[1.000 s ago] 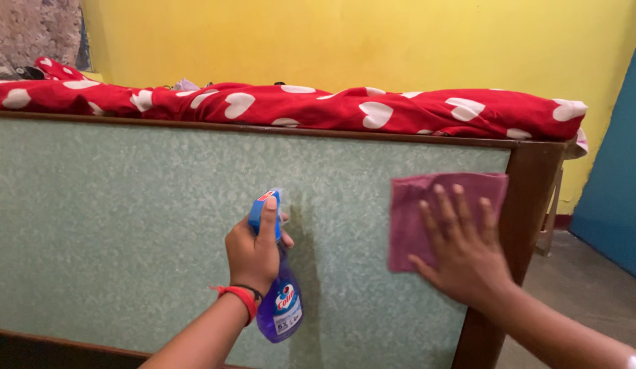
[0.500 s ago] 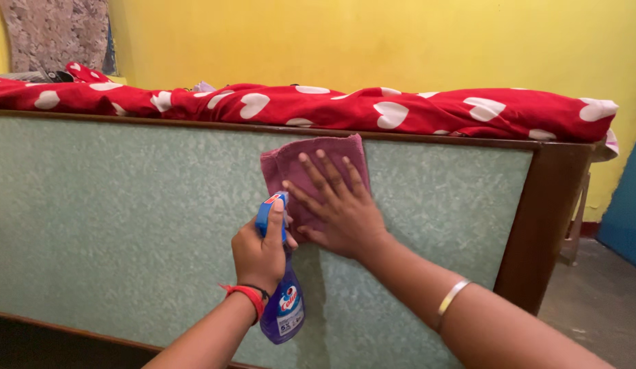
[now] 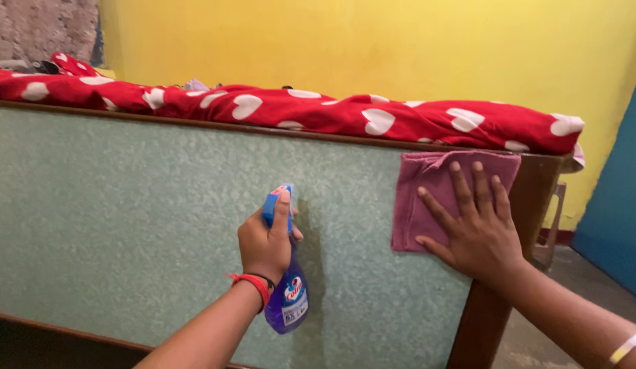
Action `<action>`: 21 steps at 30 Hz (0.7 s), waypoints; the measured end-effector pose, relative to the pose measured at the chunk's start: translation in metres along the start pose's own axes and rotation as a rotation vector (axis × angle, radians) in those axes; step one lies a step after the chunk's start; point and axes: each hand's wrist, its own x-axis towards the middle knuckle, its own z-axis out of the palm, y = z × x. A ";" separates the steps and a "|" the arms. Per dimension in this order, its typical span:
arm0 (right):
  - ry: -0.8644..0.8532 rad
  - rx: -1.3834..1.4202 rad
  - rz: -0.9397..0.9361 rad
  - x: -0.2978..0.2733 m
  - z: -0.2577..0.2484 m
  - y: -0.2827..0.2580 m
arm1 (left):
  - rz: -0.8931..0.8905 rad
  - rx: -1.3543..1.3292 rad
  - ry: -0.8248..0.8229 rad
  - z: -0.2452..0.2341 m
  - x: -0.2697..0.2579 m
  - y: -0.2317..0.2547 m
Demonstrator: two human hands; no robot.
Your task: The person cleans the wooden frame and green panel of a bed using a spray bottle and a pink cloth. They spray the cleaning solution onto the surfaces and wipe them down with the cloth, focusing on the vertical posts and the side panel.
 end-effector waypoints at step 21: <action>0.081 0.114 -0.165 0.158 0.052 -0.157 | -0.013 0.087 0.061 -0.019 0.009 -0.034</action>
